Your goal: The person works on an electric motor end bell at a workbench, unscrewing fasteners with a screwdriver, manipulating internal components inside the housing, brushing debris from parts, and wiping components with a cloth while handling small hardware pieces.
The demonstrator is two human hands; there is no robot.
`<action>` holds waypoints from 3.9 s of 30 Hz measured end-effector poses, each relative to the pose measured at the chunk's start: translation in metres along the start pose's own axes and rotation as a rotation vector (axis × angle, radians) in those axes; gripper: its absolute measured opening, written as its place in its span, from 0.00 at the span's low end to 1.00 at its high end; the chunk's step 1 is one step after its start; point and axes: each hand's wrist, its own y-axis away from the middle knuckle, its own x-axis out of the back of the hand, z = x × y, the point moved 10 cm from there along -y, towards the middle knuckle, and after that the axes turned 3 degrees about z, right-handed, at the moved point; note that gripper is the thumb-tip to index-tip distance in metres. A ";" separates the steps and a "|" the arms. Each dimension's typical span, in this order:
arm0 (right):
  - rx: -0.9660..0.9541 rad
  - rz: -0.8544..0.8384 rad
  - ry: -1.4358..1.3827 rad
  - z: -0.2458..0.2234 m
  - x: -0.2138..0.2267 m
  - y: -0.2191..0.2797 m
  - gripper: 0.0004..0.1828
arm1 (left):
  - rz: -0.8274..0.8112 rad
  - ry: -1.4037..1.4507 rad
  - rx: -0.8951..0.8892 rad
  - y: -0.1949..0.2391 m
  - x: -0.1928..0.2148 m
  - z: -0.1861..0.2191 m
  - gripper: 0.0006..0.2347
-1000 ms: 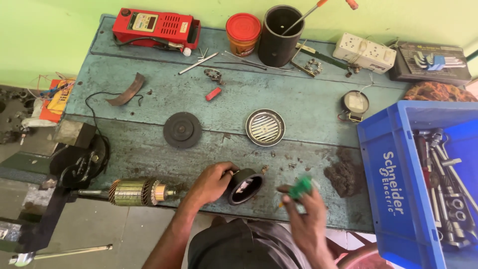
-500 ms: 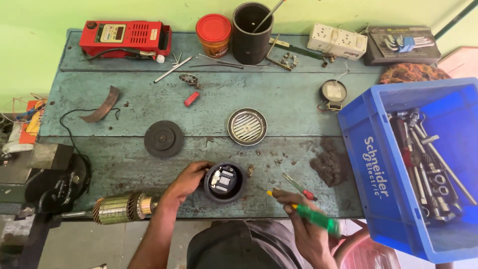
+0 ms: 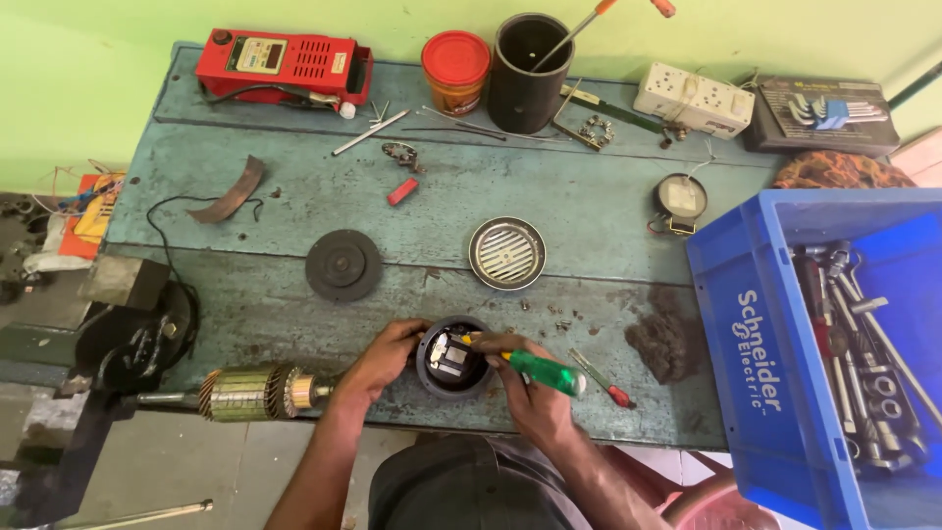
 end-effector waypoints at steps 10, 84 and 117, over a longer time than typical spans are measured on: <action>0.060 -0.067 0.117 -0.012 -0.001 -0.014 0.13 | -0.006 0.033 -0.014 -0.003 -0.002 -0.005 0.12; -0.133 0.069 0.068 0.062 0.025 -0.004 0.10 | 0.010 0.034 0.019 -0.028 0.004 -0.020 0.13; 0.128 -0.019 0.502 -0.029 0.000 -0.030 0.17 | -0.036 0.073 0.135 -0.017 -0.006 0.000 0.13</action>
